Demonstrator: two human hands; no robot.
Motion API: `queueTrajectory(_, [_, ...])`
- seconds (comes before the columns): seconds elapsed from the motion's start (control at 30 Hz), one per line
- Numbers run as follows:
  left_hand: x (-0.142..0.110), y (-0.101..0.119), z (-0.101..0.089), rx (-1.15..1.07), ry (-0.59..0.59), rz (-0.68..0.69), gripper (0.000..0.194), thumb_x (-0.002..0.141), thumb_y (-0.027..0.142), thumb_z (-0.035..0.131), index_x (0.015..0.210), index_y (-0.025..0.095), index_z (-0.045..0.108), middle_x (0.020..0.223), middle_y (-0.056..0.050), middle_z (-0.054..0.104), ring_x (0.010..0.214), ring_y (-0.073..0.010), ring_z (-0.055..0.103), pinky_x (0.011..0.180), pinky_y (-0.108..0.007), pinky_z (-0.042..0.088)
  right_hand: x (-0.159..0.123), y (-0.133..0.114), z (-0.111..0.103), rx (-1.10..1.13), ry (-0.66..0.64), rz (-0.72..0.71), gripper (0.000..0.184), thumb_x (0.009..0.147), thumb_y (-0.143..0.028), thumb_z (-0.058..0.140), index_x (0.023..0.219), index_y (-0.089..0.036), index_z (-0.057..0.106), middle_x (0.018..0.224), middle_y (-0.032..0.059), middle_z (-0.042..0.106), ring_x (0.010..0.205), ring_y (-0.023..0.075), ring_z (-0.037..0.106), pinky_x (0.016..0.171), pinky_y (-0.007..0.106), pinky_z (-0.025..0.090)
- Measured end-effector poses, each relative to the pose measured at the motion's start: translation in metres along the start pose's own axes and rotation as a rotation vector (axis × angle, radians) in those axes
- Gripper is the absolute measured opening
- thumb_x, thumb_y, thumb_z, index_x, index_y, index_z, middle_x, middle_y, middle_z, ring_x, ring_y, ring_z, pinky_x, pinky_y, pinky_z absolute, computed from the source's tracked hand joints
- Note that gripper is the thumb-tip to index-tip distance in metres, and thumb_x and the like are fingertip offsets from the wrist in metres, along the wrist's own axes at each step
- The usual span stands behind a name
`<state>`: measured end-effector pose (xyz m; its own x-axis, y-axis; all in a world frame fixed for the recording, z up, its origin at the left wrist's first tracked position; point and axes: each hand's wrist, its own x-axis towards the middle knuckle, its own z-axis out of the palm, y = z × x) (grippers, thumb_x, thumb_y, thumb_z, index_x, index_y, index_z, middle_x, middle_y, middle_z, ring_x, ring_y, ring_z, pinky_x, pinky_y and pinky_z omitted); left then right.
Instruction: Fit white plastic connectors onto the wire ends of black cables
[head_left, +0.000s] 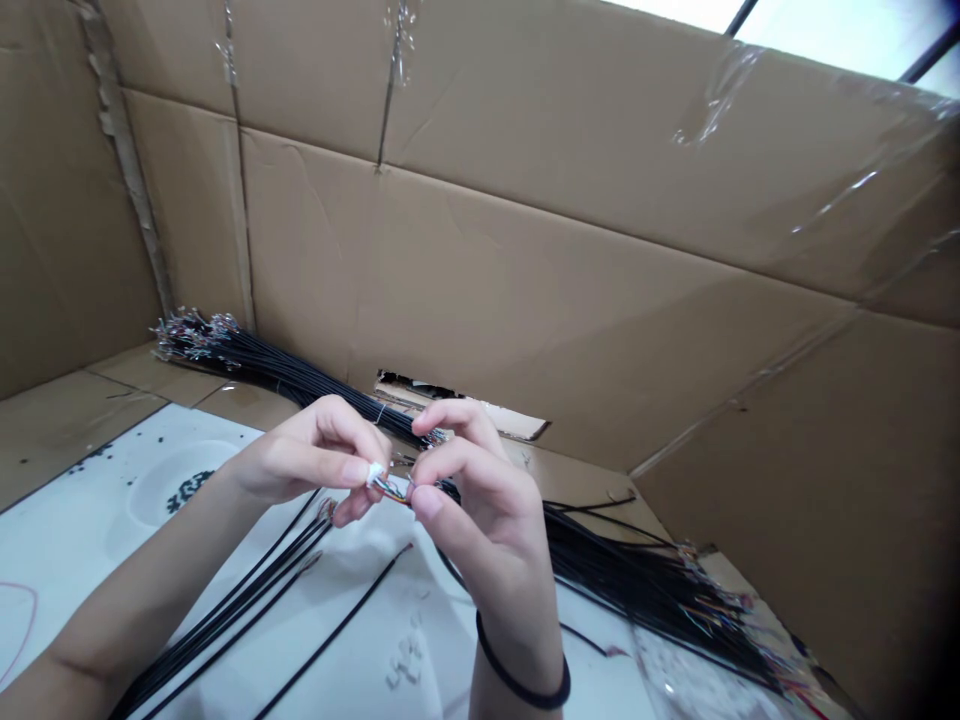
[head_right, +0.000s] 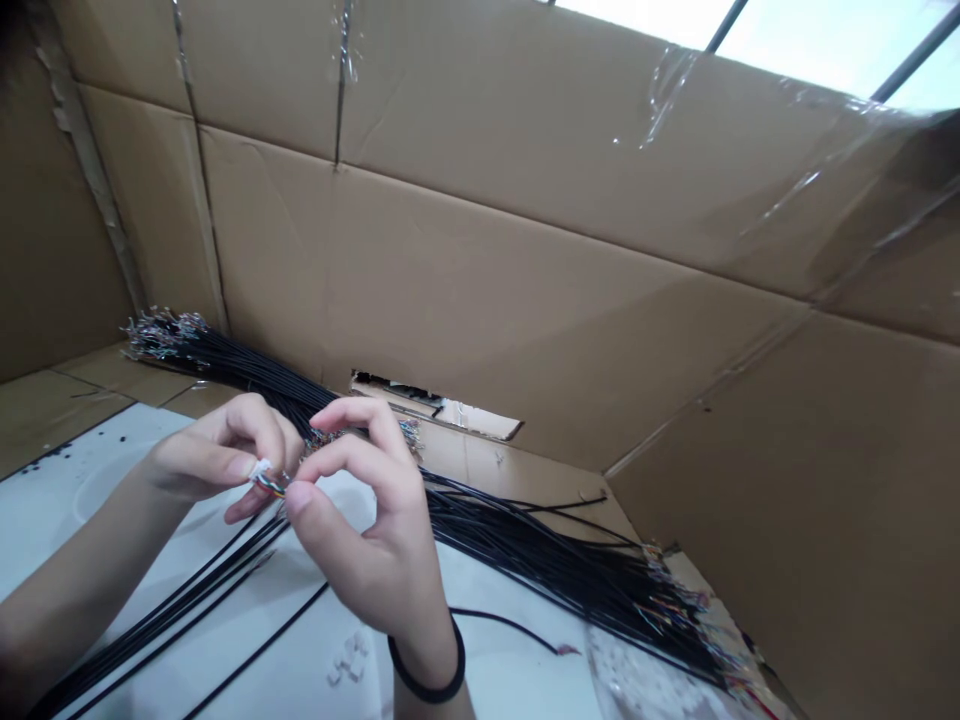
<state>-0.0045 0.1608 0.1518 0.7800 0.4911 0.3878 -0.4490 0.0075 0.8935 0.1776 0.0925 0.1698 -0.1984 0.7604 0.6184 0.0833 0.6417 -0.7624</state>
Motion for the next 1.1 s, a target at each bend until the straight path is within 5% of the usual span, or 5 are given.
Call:
queueTrajectory(0.57, [-0.002, 0.004, 0.001, 0.114, 0.000, 0.015, 0.013, 0.081, 0.026, 0.070, 0.081, 0.015, 0.077, 0.063, -0.005, 0.065, 0.049, -0.0125, 0.059, 0.050, -0.023, 0.048, 0.002, 0.000, 0.002, 0.076, -0.010, 0.075, 0.012, 0.080, -0.023, 0.068, 0.069, -0.021, 0.063, 0.103, 0.0027, 0.055, 0.104, 0.0195, 0.053, 0.094, 0.036, 0.041])
queueTrajectory(1.1, [-0.008, 0.015, 0.014, 0.424, 0.106, -0.073, 0.020, 0.089, 0.030, 0.062, 0.078, 0.014, 0.066, 0.062, -0.003, 0.063, 0.056, -0.0126, 0.059, 0.051, -0.021, 0.045, 0.005, 0.003, -0.002, 0.255, -0.200, 0.190, 0.026, 0.083, -0.029, 0.065, 0.064, -0.019, 0.051, 0.097, 0.0046, 0.053, 0.100, 0.0197, 0.056, 0.087, 0.035, 0.046])
